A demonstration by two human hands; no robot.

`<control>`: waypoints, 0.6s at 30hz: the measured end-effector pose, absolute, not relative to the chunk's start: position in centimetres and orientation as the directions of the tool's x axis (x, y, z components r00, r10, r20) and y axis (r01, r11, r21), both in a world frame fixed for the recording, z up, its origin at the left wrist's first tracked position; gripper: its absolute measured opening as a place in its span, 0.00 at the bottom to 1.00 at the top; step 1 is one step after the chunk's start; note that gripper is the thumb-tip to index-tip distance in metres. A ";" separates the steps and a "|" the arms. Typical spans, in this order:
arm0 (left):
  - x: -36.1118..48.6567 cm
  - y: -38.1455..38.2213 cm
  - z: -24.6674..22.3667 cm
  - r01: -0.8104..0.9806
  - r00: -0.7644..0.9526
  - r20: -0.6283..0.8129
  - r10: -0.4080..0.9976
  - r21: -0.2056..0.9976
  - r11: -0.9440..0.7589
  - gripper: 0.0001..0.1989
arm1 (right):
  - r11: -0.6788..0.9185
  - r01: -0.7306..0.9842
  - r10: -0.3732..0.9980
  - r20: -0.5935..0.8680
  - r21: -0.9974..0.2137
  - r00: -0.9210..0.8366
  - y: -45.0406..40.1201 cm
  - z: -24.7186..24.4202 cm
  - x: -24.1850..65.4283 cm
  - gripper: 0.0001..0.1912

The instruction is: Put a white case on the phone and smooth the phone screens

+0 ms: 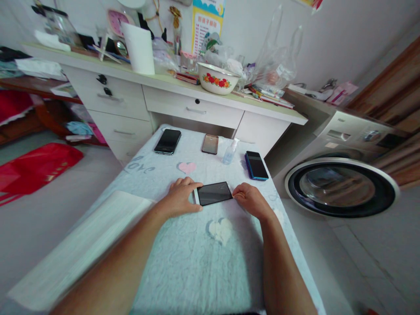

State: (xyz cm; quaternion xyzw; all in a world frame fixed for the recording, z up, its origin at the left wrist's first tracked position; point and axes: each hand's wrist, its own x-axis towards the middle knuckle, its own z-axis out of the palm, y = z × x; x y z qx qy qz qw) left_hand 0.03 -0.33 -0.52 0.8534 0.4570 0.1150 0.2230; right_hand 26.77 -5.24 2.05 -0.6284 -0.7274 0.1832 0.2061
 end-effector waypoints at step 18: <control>0.1 -0.4 -0.2 0.734 0.550 -0.018 0.835 0.487 -0.473 0.37 | 0.227 0.887 0.974 0.087 -0.403 -0.210 -5.6 1.7 23.3 0.10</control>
